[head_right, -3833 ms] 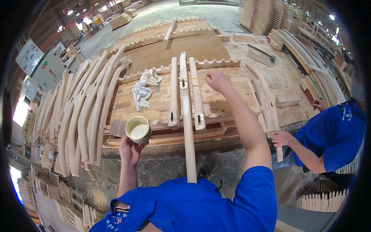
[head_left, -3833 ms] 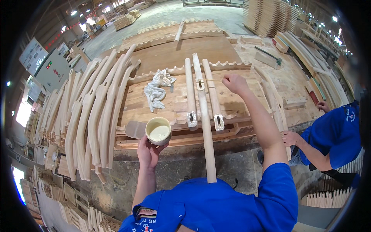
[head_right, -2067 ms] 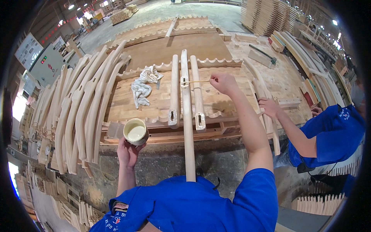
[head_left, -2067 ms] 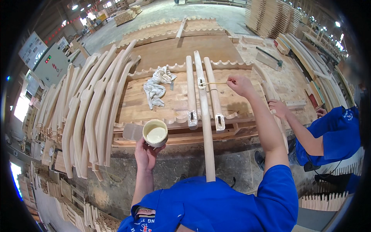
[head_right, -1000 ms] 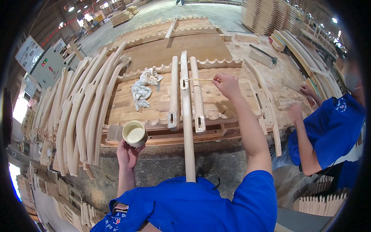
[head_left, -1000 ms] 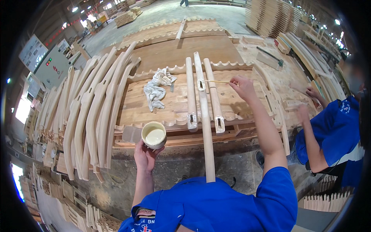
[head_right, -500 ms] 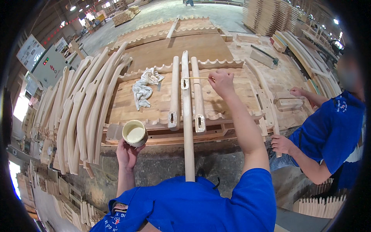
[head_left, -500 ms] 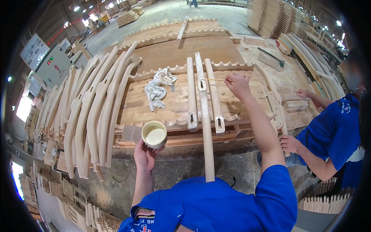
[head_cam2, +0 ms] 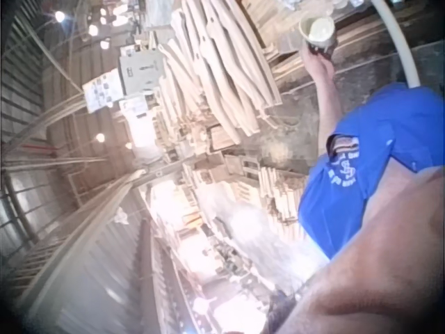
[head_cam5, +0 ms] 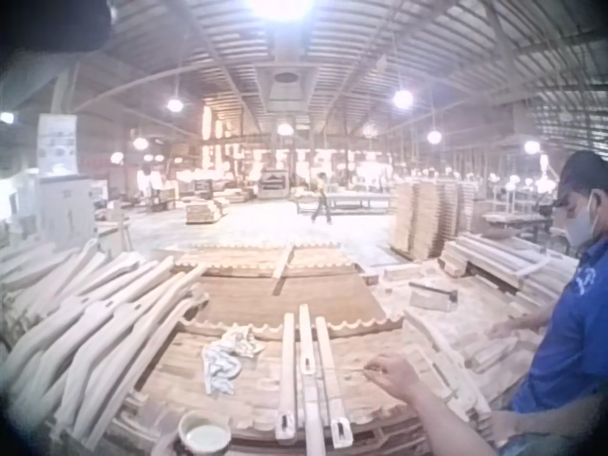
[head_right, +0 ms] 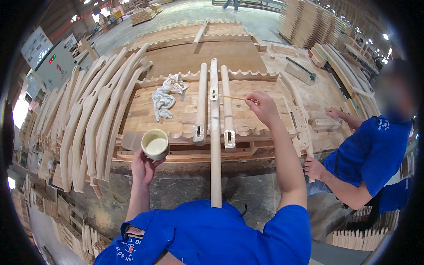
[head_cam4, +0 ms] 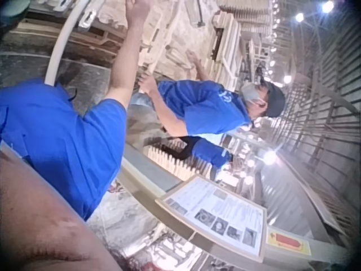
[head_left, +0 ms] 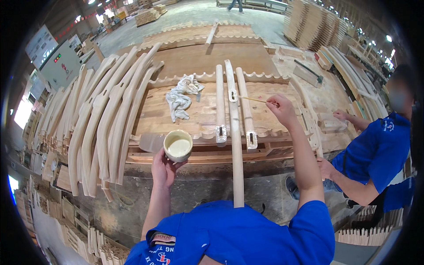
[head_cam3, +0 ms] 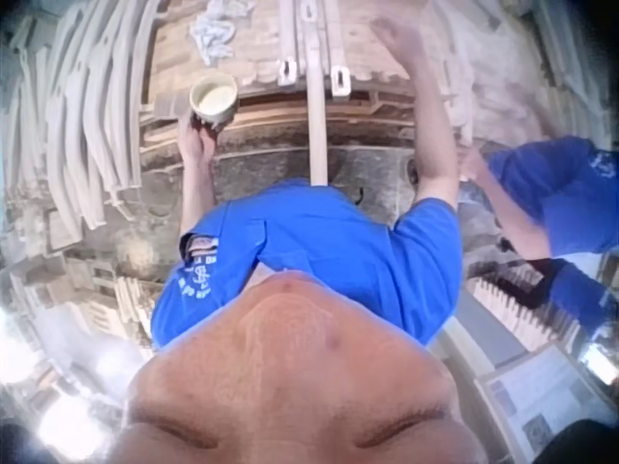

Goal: The person applies a white adhesive to the mortise slots of several wooden chair legs using a small brush and container. They then briefly use a pneumatic nail gun on one leg before returning to apply glue to additional legs.

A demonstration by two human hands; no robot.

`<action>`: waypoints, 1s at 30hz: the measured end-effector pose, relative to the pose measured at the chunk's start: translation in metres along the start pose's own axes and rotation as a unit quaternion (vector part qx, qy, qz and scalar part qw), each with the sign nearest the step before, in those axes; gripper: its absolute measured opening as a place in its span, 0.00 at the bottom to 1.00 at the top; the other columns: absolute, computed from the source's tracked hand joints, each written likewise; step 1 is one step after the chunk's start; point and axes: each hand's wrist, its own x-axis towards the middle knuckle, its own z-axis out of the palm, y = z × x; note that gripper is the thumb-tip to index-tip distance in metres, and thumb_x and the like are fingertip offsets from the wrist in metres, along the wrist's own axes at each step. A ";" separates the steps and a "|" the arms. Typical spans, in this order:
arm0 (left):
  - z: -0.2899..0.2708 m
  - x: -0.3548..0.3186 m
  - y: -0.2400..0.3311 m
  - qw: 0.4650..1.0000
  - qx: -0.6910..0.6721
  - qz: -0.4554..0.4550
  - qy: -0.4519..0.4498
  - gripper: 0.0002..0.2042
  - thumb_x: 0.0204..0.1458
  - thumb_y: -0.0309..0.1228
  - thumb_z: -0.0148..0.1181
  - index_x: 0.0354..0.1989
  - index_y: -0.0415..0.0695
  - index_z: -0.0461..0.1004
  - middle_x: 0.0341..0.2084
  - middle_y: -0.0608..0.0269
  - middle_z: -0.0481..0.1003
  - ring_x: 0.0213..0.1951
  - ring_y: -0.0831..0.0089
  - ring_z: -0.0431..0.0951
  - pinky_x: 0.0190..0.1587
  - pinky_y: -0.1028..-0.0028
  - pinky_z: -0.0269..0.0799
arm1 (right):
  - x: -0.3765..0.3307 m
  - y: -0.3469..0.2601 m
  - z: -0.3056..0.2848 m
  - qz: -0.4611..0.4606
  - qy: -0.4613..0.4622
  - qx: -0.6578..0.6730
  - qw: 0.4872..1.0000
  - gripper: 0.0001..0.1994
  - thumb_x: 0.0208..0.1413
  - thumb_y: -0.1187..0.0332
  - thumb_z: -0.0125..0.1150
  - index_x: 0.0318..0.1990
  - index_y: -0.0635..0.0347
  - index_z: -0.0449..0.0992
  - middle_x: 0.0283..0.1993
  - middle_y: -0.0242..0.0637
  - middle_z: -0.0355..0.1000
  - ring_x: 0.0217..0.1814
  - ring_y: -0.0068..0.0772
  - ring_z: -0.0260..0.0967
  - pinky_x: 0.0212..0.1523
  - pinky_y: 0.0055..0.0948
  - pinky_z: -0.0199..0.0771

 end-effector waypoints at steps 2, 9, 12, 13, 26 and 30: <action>0.007 0.018 0.009 0.999 0.023 -0.003 -0.023 0.18 0.60 0.35 0.42 0.54 0.37 0.60 0.49 0.50 0.68 0.49 0.57 0.73 0.40 0.53 0.79 | -0.014 -0.013 -0.005 0.002 0.022 0.020 1.000 0.07 0.53 0.70 0.58 0.37 0.62 0.75 0.29 0.33 0.68 0.29 0.23 0.65 0.30 0.24 0.65; 0.012 0.130 0.049 0.970 0.206 -0.043 -0.118 0.18 0.57 0.40 0.48 0.50 0.41 0.64 0.42 0.55 0.72 0.41 0.61 0.78 0.31 0.59 0.81 | -0.080 -0.108 0.005 0.165 -0.014 0.206 0.964 0.12 0.56 0.72 0.54 0.46 0.66 0.72 0.26 0.25 0.65 0.26 0.14 0.61 0.26 0.17 0.62; 0.021 0.184 0.054 0.949 0.239 -0.105 -0.175 0.17 0.57 0.41 0.49 0.49 0.43 0.66 0.40 0.56 0.73 0.37 0.63 0.79 0.30 0.60 0.80 | -0.105 -0.139 0.013 0.172 -0.011 0.196 0.965 0.13 0.56 0.72 0.53 0.48 0.65 0.72 0.26 0.29 0.69 0.28 0.17 0.63 0.30 0.18 0.65; 0.018 0.198 0.054 0.944 0.254 -0.126 -0.167 0.18 0.57 0.42 0.49 0.49 0.43 0.66 0.42 0.55 0.73 0.37 0.63 0.79 0.30 0.60 0.80 | -0.112 -0.151 0.018 0.177 -0.003 0.189 0.966 0.14 0.56 0.72 0.53 0.49 0.65 0.72 0.26 0.29 0.69 0.29 0.16 0.63 0.31 0.19 0.65; -0.003 0.310 0.087 0.923 0.286 -0.178 -0.186 0.20 0.58 0.42 0.47 0.53 0.43 0.64 0.42 0.51 0.73 0.37 0.55 0.79 0.26 0.60 0.81 | -0.197 -0.213 0.048 0.284 0.070 0.212 0.933 0.13 0.58 0.73 0.52 0.51 0.64 0.70 0.29 0.28 0.69 0.25 0.12 0.58 0.25 0.14 0.58; 0.044 0.300 0.053 0.906 0.263 -0.172 -0.284 0.20 0.57 0.44 0.51 0.54 0.47 0.65 0.46 0.57 0.71 0.42 0.60 0.77 0.34 0.62 0.80 | -0.190 -0.223 0.063 0.298 0.072 0.199 0.931 0.13 0.58 0.73 0.51 0.51 0.64 0.70 0.29 0.28 0.69 0.25 0.12 0.59 0.26 0.13 0.59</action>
